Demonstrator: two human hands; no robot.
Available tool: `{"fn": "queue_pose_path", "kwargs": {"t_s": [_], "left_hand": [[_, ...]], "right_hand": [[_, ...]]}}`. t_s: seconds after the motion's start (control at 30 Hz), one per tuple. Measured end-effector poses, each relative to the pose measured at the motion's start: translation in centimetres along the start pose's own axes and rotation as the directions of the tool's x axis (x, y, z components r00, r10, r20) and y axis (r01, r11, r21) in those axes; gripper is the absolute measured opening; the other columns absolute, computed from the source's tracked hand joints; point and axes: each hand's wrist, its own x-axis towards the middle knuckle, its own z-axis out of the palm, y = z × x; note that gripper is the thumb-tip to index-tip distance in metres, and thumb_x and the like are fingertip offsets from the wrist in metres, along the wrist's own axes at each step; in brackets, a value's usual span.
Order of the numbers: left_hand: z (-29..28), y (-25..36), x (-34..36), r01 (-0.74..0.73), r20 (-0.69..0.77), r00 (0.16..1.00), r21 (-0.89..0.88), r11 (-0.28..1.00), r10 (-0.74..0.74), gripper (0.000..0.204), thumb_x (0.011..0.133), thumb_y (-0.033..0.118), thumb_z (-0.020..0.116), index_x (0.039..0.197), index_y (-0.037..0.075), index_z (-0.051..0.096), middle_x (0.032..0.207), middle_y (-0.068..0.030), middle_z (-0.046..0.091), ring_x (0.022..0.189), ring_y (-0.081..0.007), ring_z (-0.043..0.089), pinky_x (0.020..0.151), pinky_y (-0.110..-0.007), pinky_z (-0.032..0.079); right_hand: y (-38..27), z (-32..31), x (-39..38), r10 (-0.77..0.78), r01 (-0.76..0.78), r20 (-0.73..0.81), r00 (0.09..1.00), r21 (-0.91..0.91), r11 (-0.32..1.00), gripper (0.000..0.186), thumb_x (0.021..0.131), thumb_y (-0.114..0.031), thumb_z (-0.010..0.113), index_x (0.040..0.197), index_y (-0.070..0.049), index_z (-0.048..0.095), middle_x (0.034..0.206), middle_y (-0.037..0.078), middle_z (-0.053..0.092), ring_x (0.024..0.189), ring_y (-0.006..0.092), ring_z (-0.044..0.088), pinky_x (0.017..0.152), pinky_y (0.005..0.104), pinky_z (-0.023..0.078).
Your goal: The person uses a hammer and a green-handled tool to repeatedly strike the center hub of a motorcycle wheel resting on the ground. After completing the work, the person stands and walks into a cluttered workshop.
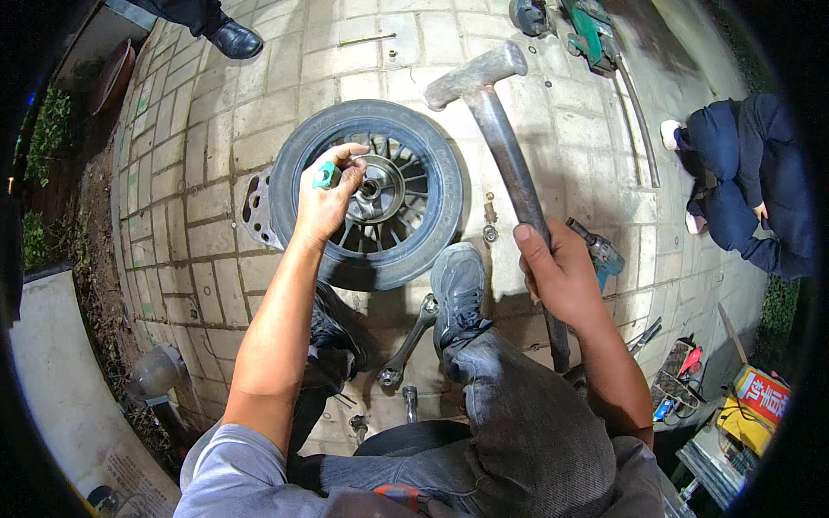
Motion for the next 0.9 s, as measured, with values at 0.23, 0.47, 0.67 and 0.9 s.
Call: {"fn": "queue_pose_path", "kwargs": {"t_s": [0.23, 0.47, 0.67, 0.9], "left_hand": [[0.0, -0.7, -0.3, 0.027, -0.020, 0.999, -0.107, 0.994, -0.029, 0.021, 0.087, 0.009, 0.067, 0.107, 0.002, 0.067, 0.086, 0.0011, 0.064, 0.076, -0.0057, 0.054, 0.070, -0.021, 0.045], [-0.2, -0.4, -0.9, -0.006, -0.028, 1.000, -0.033, 0.999, 0.005, 0.022, 0.085, 0.013, 0.066, 0.104, 0.001, 0.067, 0.082, -0.0077, 0.068, 0.076, -0.0123, 0.059, 0.075, -0.028, 0.048], [-0.4, -2.3, -0.6, -0.078, -0.107, 0.992, -0.041, 0.996, 0.073, 0.019, 0.082, 0.013, 0.065, 0.100, 0.007, 0.069, 0.083, -0.0104, 0.070, 0.075, -0.0153, 0.064, 0.071, -0.030, 0.050], [0.6, -1.3, -0.3, -0.146, -0.071, 0.987, -0.044, 0.988, 0.143, 0.018, 0.082, 0.012, 0.064, 0.098, 0.006, 0.068, 0.087, -0.0151, 0.069, 0.081, -0.0253, 0.068, 0.075, -0.034, 0.051]], "right_hand": [[-1.1, 1.0, -0.3, -0.305, 0.309, 0.064, 0.950, -0.301, 0.902, 0.038, 0.093, -0.035, 0.062, 0.084, 0.001, 0.053, 0.056, 0.005, 0.047, 0.048, 0.0154, 0.047, 0.048, 0.0311, 0.039], [-4.9, 3.1, -1.5, -0.469, 0.508, 0.230, 0.853, -0.573, 0.643, 0.038, 0.090, -0.035, 0.063, 0.085, 0.002, 0.054, 0.057, 0.019, 0.054, 0.051, 0.0373, 0.057, 0.049, 0.0449, 0.044], [-10.8, 4.0, -2.9, -0.284, 0.338, 0.202, 0.937, -0.723, 0.603, 0.032, 0.090, -0.030, 0.063, 0.089, 0.001, 0.057, 0.062, 0.020, 0.058, 0.058, 0.0397, 0.060, 0.057, 0.0432, 0.047], [-7.3, 4.2, -2.5, -0.350, 0.334, 0.159, 0.923, -0.784, 0.524, 0.036, 0.090, -0.032, 0.064, 0.091, 0.004, 0.056, 0.062, 0.021, 0.061, 0.058, 0.0375, 0.064, 0.057, 0.0433, 0.049]]}}
